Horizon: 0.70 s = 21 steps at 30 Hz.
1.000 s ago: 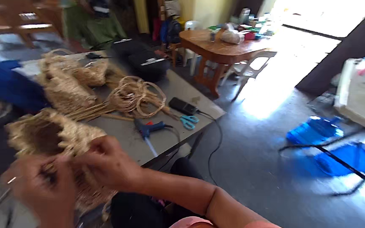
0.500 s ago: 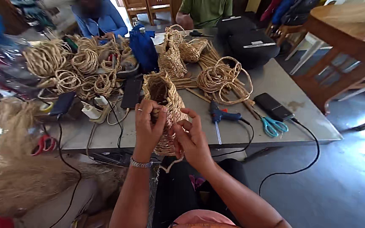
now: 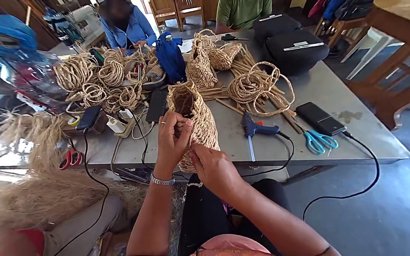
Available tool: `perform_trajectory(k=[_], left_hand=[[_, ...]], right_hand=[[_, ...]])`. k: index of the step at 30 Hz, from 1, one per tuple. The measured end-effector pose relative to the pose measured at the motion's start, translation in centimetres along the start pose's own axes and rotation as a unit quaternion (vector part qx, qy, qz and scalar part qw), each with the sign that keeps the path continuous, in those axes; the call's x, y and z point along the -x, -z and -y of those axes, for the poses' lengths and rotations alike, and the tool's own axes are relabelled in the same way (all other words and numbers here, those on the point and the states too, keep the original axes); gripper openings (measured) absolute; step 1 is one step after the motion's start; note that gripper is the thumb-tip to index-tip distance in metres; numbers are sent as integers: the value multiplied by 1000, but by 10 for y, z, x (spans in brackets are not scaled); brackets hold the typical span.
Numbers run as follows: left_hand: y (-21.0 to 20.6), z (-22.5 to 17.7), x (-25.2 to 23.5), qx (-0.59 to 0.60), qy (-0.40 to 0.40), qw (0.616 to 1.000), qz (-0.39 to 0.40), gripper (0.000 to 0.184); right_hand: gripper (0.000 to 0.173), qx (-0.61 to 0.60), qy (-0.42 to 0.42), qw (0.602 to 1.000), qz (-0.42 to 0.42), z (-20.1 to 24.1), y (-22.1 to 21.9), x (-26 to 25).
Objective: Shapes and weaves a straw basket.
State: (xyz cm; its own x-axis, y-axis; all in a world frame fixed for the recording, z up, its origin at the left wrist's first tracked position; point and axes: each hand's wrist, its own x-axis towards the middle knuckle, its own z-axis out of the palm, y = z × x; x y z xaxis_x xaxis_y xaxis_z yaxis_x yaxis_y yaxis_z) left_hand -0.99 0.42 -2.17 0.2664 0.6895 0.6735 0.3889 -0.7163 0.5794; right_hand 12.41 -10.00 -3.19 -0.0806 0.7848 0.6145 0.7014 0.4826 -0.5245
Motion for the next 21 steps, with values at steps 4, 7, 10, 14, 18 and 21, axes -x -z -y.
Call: perform_trajectory(k=[4,7,10,14,18,21], left_hand=[[1,-1,0,-23,-5,1000,4,24],[1,-2,0,-33,-14,999,10,25],[6,-2,1,-13,-6,999,37,30],[15,-3,-3,-5,-18,997,79,40],[15,-1,-2,-24,-53,995,77,31],[17,0,0,-30,-72,995,66,26]], right_hand=[[22,11,-12,999,39,0,-3,-4],[22,2,-14,999,50,2,-8,-5],[25,-18,-23,997,65,2,-14,-4],[26,-33,-12,998,43,1,-24,3],[30,-33,-2,996,80,0,-21,5],[38,-45,43,990,125,-3,-11,8]])
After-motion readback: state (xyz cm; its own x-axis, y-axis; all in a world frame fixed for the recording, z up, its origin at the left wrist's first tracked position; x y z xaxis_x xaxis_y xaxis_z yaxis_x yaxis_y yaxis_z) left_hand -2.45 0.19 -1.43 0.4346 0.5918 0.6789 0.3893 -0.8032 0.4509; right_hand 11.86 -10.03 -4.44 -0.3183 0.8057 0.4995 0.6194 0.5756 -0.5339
